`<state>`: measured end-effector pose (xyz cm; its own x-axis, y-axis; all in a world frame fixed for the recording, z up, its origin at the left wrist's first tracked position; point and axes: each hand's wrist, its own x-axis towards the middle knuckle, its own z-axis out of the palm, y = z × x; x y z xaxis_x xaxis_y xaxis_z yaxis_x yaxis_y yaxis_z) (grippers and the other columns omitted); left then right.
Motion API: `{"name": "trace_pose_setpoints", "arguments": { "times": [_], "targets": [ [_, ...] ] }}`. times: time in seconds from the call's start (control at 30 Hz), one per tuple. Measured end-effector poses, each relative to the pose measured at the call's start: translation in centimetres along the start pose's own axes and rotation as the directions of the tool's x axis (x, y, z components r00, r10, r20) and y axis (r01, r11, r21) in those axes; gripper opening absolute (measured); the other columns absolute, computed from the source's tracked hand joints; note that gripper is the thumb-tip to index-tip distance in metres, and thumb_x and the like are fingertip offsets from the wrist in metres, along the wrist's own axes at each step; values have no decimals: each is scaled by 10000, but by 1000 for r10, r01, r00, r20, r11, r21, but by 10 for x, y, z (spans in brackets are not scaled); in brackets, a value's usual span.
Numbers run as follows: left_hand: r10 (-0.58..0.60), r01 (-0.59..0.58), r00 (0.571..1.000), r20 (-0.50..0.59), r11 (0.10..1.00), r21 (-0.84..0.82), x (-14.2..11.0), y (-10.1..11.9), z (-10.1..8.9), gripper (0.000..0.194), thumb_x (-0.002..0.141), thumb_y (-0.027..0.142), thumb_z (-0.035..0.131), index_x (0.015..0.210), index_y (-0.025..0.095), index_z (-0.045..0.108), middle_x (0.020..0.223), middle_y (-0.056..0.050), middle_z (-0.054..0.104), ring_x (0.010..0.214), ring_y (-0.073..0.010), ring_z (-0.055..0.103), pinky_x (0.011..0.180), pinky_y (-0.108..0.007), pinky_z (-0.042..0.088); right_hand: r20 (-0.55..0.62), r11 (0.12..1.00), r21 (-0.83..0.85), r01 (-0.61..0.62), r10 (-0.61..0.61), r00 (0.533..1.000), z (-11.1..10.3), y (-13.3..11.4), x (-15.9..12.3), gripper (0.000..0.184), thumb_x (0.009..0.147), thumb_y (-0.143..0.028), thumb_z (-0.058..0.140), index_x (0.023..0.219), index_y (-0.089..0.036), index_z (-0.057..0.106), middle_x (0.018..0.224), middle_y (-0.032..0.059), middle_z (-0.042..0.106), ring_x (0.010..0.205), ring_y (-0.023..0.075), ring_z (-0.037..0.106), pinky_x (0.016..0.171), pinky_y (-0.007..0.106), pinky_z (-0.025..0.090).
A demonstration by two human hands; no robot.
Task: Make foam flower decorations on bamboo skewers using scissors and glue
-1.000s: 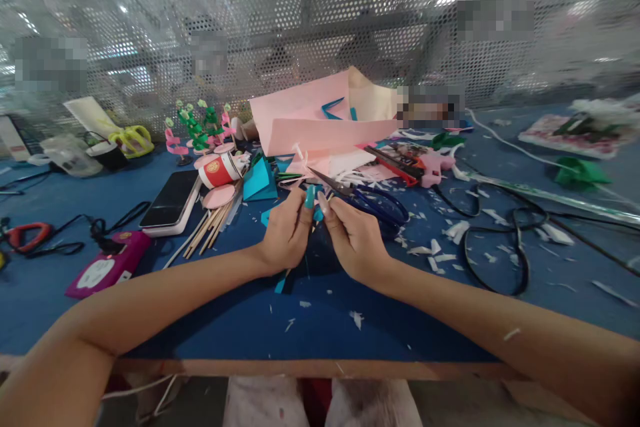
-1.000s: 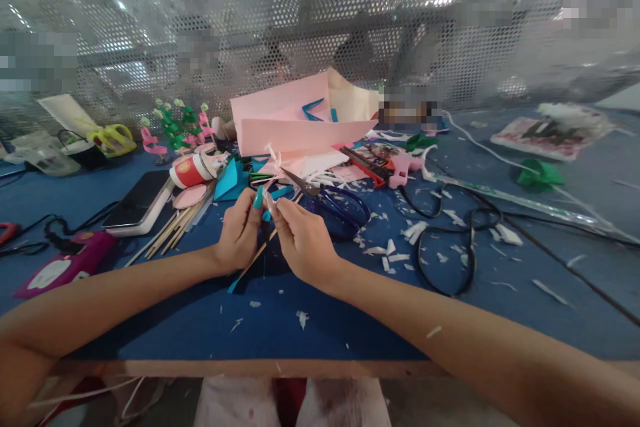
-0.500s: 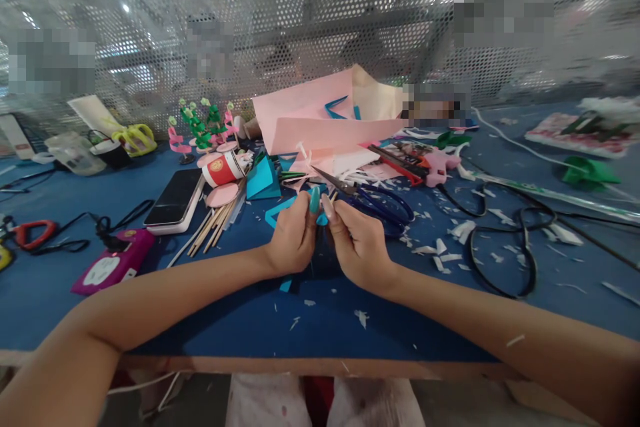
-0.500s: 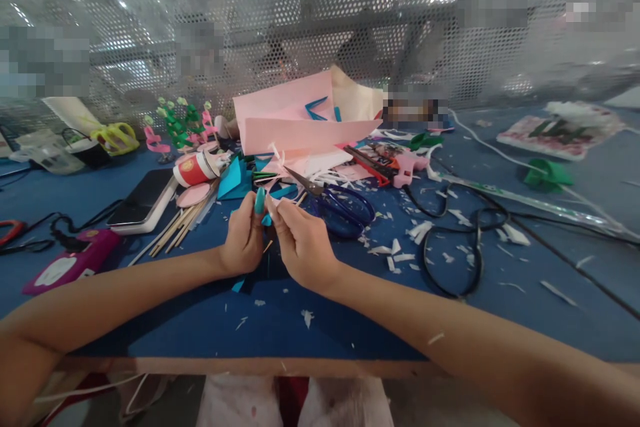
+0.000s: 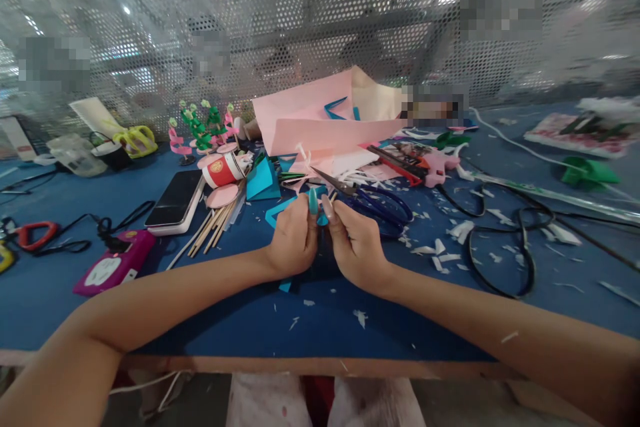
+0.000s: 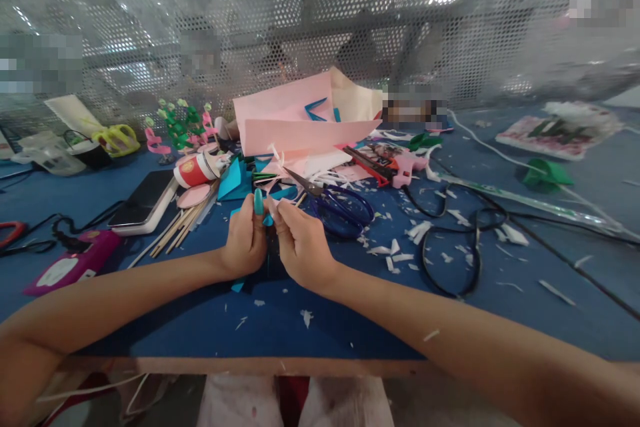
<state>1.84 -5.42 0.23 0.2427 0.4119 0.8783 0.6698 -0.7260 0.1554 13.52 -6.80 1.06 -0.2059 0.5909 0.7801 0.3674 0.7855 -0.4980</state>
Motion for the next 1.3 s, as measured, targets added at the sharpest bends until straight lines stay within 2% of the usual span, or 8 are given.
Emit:
{"name": "trace_pose_setpoints", "arguments": {
  "times": [0.2,0.3,0.5,0.63,0.9,1.03,1.13,1.3],
  "targets": [
    [-40,39,998,50,999,16,1,0,0,209,903,224,197,766,179,349,530,28,419,446,-102,399,444,-232,300,4,992,-118,-37,38,999,-3,2,0,224,860,-163,350,647,-207,296,522,-54,330,446,75,345,456,206,278],
    [-74,78,995,69,996,-51,2,-1,0,207,901,230,215,757,177,354,495,49,373,417,-89,361,424,-222,274,3,992,-128,-10,10,1000,-5,2,2,213,859,-157,350,656,-206,306,527,-55,329,447,72,344,458,202,283],
    [-123,151,983,137,965,-212,3,0,-3,250,904,247,226,720,173,378,499,48,391,407,-66,352,418,-197,278,-31,992,-124,-3,-1,1000,-4,-1,3,208,856,-145,349,660,-205,317,515,-63,316,430,65,327,442,195,274],
    [-118,141,987,111,965,-221,4,1,-5,223,897,243,249,714,180,359,507,54,361,410,-63,332,414,-194,265,-43,992,-117,-46,41,998,-2,0,1,193,856,-159,349,671,-206,324,517,-60,331,435,70,345,442,205,272],
    [-92,106,992,89,981,-165,4,0,-3,193,885,207,273,698,187,318,493,65,325,400,-63,305,404,-197,238,30,994,-32,-103,104,994,-3,4,1,238,870,-207,332,635,-208,295,465,-63,338,397,69,341,409,203,267],
    [-59,82,991,118,977,-196,3,-1,-5,181,884,191,268,711,186,321,492,66,323,392,-62,307,399,-195,244,42,997,22,-67,66,997,-3,1,3,241,867,-186,331,631,-209,291,446,-71,338,373,60,334,382,194,244],
    [-44,74,988,147,976,-205,2,-1,-6,173,883,188,264,723,183,328,504,61,340,398,-65,325,403,-196,259,54,991,99,-87,82,995,-2,1,3,243,874,-194,322,633,-212,293,427,-78,331,351,57,316,360,190,226],
    [5,31,987,158,975,-220,3,1,-8,187,892,206,237,754,175,359,533,44,380,420,-73,362,408,-202,283,82,983,138,-123,113,990,-4,0,0,241,886,-256,308,649,-213,306,440,-74,329,357,62,324,367,192,266]
  ]
}}
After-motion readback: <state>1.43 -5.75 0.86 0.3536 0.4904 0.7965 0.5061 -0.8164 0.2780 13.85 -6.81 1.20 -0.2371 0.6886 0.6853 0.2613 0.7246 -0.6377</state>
